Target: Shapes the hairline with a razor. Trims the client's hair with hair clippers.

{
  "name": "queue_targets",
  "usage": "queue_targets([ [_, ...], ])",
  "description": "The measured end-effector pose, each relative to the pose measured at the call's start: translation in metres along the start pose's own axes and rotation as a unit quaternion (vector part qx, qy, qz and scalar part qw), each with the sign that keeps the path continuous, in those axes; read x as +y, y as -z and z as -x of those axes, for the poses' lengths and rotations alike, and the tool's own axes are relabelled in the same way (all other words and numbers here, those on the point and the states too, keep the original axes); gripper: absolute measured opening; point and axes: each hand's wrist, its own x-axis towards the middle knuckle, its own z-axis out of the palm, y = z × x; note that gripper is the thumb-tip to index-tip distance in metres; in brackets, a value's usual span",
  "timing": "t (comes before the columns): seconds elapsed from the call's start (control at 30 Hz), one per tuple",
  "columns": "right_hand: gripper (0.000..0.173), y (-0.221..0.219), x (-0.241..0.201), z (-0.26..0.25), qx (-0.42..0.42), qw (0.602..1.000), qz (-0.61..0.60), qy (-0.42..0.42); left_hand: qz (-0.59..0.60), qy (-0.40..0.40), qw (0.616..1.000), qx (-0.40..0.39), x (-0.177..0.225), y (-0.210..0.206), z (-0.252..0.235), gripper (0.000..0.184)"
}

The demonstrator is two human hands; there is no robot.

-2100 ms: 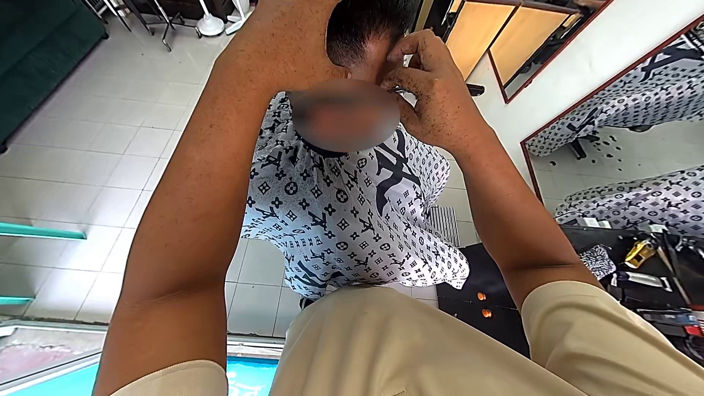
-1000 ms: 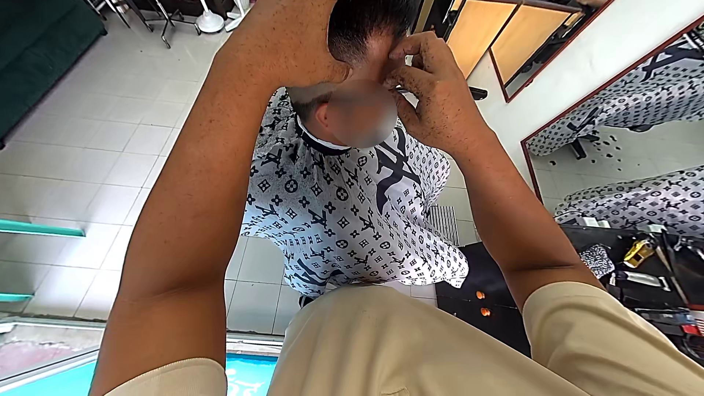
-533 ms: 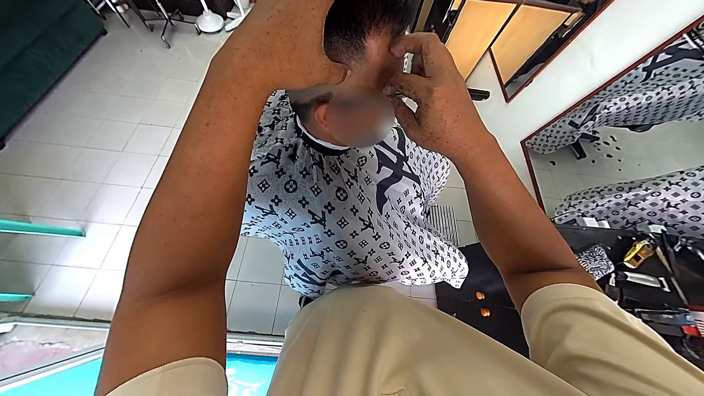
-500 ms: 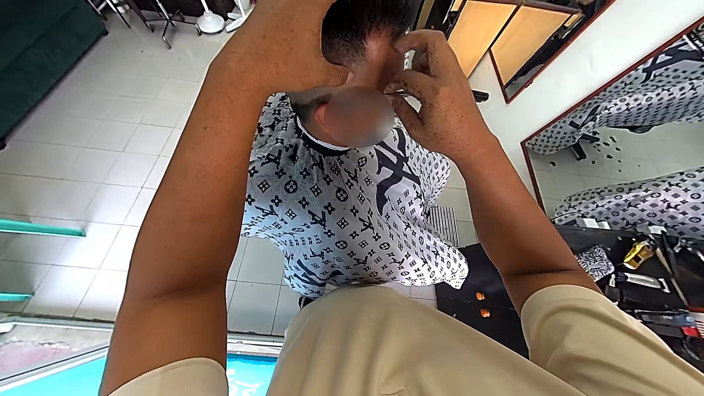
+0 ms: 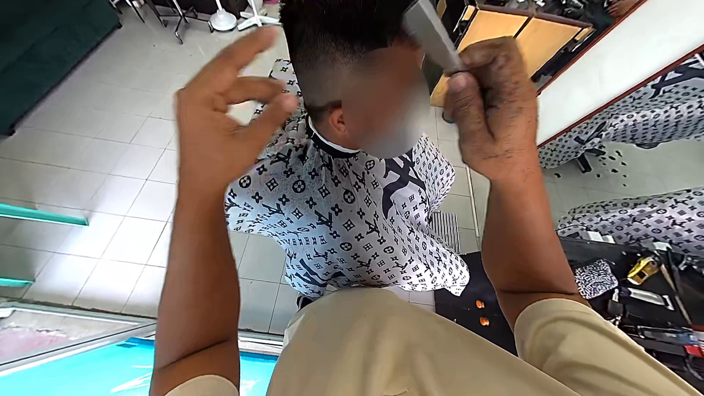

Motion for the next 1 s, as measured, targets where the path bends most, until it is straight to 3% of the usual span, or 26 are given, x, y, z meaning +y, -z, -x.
queue_targets([
  [0.07, 0.029, 0.016, 0.010, 0.007, 0.018, 1.000, 0.008, -0.016, -0.155, 0.092, 0.983, 0.028, -0.031, 0.039, 0.033, 0.057],
  [0.13, 0.029, 0.027, 0.022, 0.013, 0.024, 0.999, 0.009, -0.034, -0.316, 0.237, 0.918, -0.024, -0.061, 0.075, 0.065, 0.080],
  [0.17, 0.030, 0.030, 0.028, 0.015, 0.017, 0.999, 0.003, -0.042, -0.340, 0.307, 0.888, -0.037, -0.073, 0.085, 0.076, 0.093],
  [0.23, 0.032, 0.032, 0.042, 0.012, -0.016, 0.999, -0.008, -0.044, -0.360, 0.389, 0.847, -0.036, -0.083, 0.094, 0.078, 0.100],
  [0.3, 0.034, 0.030, 0.054, 0.008, -0.064, 0.997, -0.005, -0.034, -0.350, 0.362, 0.864, -0.018, -0.078, 0.091, 0.062, 0.093],
  [0.4, 0.029, 0.022, 0.066, -0.005, -0.127, 0.991, 0.020, 0.027, -0.292, 0.245, 0.924, 0.020, -0.064, 0.072, 0.019, 0.089],
  [0.53, 0.024, 0.013, 0.071, -0.024, -0.172, 0.982, 0.043, 0.062, -0.216, 0.188, 0.958, 0.011, -0.012, 0.020, -0.051, 0.077],
  [0.63, 0.023, 0.012, 0.072, -0.036, -0.173, 0.981, 0.041, 0.075, -0.206, 0.167, 0.961, -0.075, 0.020, -0.021, -0.085, 0.073],
  [0.77, 0.024, 0.010, 0.077, -0.046, -0.158, 0.984, 0.040, 0.078, -0.219, 0.136, 0.951, -0.170, 0.031, -0.058, -0.110, 0.077],
  [1.0, 0.025, 0.004, 0.085, -0.048, -0.138, 0.985, 0.041, 0.094, -0.252, 0.138, 0.937, -0.199, 0.028, -0.077, -0.117, 0.077],
])
